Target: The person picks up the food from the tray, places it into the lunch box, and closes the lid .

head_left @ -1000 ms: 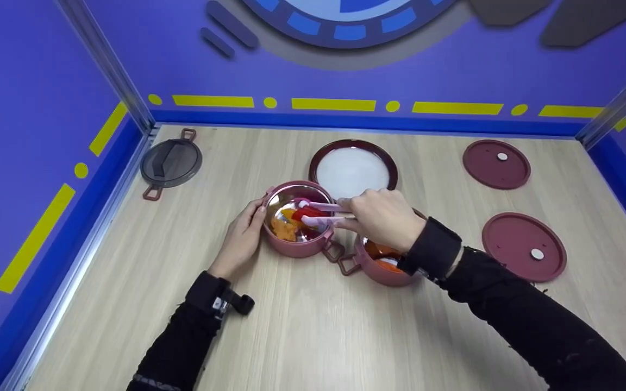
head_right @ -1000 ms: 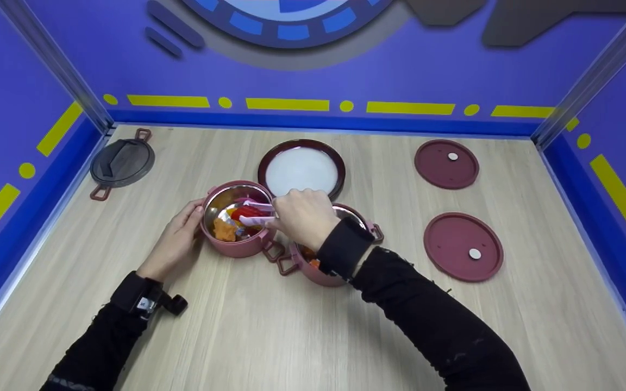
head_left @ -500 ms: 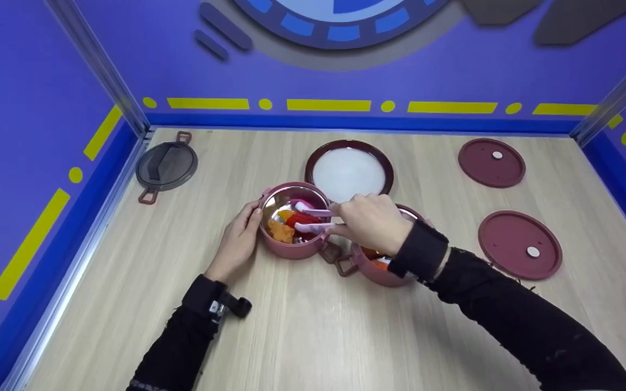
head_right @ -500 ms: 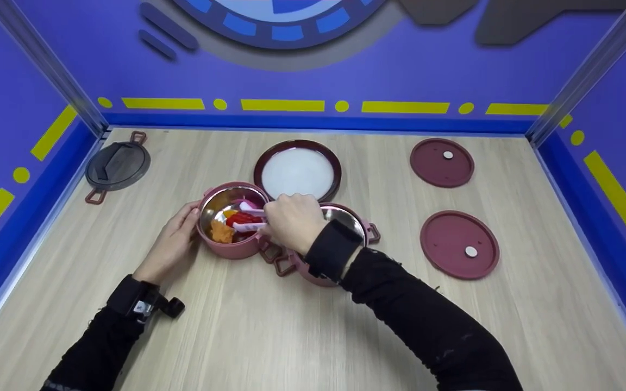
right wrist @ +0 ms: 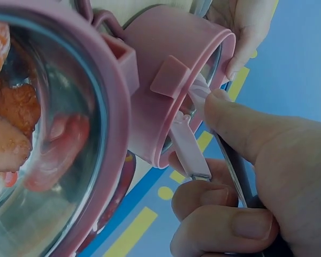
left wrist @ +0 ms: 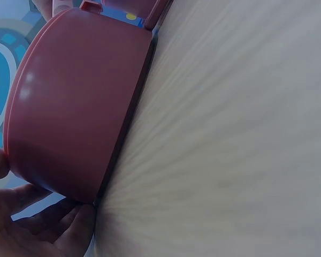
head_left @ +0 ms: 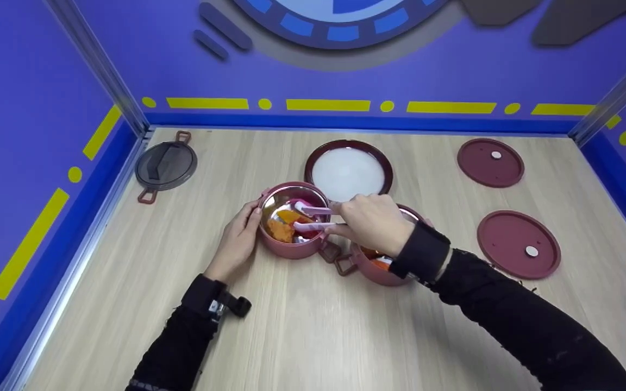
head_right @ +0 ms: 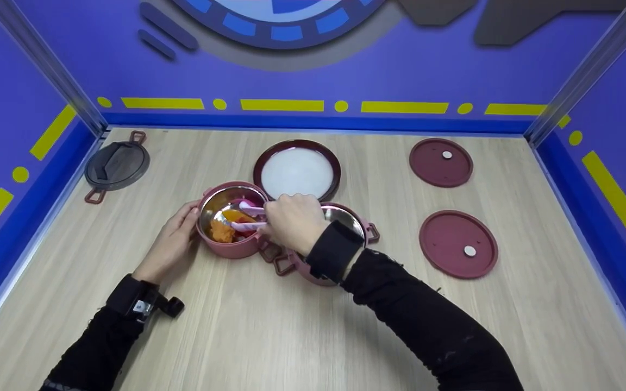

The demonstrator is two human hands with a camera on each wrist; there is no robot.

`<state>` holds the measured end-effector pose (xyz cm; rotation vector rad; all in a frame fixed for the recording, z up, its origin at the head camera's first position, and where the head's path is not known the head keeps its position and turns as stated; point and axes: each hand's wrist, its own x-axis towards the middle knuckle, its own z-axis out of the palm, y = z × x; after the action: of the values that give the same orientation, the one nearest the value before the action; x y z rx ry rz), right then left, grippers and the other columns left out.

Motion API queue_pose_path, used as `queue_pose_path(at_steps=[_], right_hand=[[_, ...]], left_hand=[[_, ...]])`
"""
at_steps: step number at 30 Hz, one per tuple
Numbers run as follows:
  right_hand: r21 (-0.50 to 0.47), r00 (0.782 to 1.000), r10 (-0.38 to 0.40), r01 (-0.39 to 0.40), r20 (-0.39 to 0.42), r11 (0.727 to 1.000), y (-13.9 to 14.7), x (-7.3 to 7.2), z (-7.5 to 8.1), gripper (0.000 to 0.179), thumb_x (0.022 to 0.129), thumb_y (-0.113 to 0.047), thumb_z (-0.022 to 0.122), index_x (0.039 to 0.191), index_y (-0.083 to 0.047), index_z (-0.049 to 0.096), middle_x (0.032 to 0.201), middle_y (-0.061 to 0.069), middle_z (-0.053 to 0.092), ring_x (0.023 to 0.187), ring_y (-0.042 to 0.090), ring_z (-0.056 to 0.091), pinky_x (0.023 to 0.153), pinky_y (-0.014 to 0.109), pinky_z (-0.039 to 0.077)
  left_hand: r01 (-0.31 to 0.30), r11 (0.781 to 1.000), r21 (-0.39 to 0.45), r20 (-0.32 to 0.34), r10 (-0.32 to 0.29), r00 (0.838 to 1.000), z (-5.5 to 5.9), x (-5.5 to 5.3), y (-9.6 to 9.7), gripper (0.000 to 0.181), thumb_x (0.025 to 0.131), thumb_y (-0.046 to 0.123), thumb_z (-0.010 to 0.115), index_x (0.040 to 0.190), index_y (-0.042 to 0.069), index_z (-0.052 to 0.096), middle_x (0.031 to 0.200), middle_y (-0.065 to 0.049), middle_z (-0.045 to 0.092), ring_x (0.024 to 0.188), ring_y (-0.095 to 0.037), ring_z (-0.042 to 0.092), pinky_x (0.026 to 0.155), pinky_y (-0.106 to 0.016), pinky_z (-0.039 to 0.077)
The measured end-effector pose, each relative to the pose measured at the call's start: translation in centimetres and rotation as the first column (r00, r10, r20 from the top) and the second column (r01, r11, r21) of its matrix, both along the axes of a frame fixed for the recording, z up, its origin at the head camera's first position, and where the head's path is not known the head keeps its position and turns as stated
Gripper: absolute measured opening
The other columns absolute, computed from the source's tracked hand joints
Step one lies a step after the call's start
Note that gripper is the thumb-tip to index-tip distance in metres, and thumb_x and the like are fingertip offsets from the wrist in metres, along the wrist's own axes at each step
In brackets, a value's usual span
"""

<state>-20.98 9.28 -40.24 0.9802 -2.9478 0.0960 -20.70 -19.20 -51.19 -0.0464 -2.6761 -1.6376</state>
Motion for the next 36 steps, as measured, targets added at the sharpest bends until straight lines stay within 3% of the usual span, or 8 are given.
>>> queue_pose_path(at_steps=[7, 12, 16, 20, 25, 31, 36], right_hand=[[-0.046, 1.000, -0.005, 0.004, -0.022, 0.999, 0.4, 0.1, 0.4, 0.042, 0.096, -0.051, 0.072, 0.112, -0.012, 0.075, 0.073, 0.006, 0.070, 0.062, 0.027, 0.065, 0.044, 0.041, 0.047], [-0.085, 0.998, -0.030, 0.025, -0.057, 0.996, 1.0, 0.0, 0.7, 0.043, 0.099, -0.050, 0.069, 0.114, -0.011, 0.074, 0.072, 0.004, 0.066, 0.060, 0.025, 0.062, 0.043, 0.039, 0.043], [-0.131, 0.995, -0.052, 0.040, -0.088, 0.991, 1.4, -0.2, 0.8, 0.048, 0.100, -0.050, 0.067, 0.121, -0.007, 0.074, 0.074, 0.007, 0.070, 0.060, 0.027, 0.064, 0.044, 0.040, 0.046], [-0.163, 0.991, -0.092, 0.075, -0.099, 0.984, 1.9, -0.5, 1.1, 0.048, 0.101, -0.051, 0.065, 0.118, -0.006, 0.067, 0.074, 0.010, 0.071, 0.058, 0.030, 0.064, 0.044, 0.042, 0.046], [-0.157, 0.988, -0.143, 0.133, -0.053, 0.979, 2.7, -1.0, 1.4, 0.048, 0.105, -0.050, 0.059, 0.125, -0.007, 0.056, 0.075, 0.010, 0.065, 0.057, 0.030, 0.059, 0.044, 0.041, 0.043], [-0.239, 0.983, -0.177, 0.182, 0.042, 0.954, 3.9, -1.9, 1.7, 0.051, 0.108, -0.047, 0.055, 0.133, -0.004, 0.050, 0.099, 0.021, 0.072, 0.077, 0.041, 0.068, 0.060, 0.053, 0.055], [-0.329, 0.974, -0.188, 0.220, 0.127, 0.918, 5.3, -2.9, 1.9, 0.050, 0.109, -0.043, 0.055, 0.135, -0.002, 0.050, 0.086, 0.016, 0.064, 0.076, 0.033, 0.061, 0.062, 0.043, 0.046]], left_hand=[[0.001, 1.000, 0.011, 0.000, -0.001, 1.000, 0.1, 0.1, 0.1, 0.044, 0.114, 0.036, 0.041, 0.149, 0.015, 0.056, 0.159, -0.008, 0.052, 0.153, -0.026, 0.041, 0.129, -0.045, 0.029], [0.011, 1.000, 0.004, 0.005, -0.011, 1.000, 0.1, -0.1, 0.2, 0.045, 0.114, 0.036, 0.041, 0.151, 0.015, 0.055, 0.160, -0.009, 0.050, 0.154, -0.027, 0.040, 0.129, -0.046, 0.029], [0.006, 1.000, -0.006, 0.015, -0.006, 1.000, 0.2, 0.0, 0.0, 0.046, 0.114, 0.037, 0.040, 0.152, 0.015, 0.054, 0.160, -0.009, 0.050, 0.154, -0.027, 0.039, 0.129, -0.047, 0.029], [0.011, 1.000, -0.013, 0.021, -0.011, 1.000, 0.3, 0.1, -0.1, 0.046, 0.114, 0.037, 0.040, 0.152, 0.014, 0.053, 0.160, -0.010, 0.050, 0.154, -0.028, 0.039, 0.129, -0.048, 0.029], [0.008, 1.000, -0.017, 0.029, -0.008, 1.000, 0.3, 0.2, -0.2, 0.046, 0.114, 0.036, 0.039, 0.152, 0.014, 0.053, 0.160, -0.010, 0.050, 0.154, -0.028, 0.039, 0.129, -0.048, 0.029], [0.004, 1.000, -0.016, 0.055, -0.003, 0.998, 0.3, 0.2, -0.2, 0.047, 0.114, 0.036, 0.038, 0.154, 0.015, 0.050, 0.163, -0.010, 0.047, 0.156, -0.028, 0.036, 0.130, -0.048, 0.026], [0.006, 1.000, -0.019, 0.045, -0.006, 0.999, 0.3, 0.1, -0.1, 0.047, 0.114, 0.037, 0.038, 0.154, 0.015, 0.051, 0.162, -0.009, 0.048, 0.155, -0.028, 0.037, 0.130, -0.048, 0.027]])
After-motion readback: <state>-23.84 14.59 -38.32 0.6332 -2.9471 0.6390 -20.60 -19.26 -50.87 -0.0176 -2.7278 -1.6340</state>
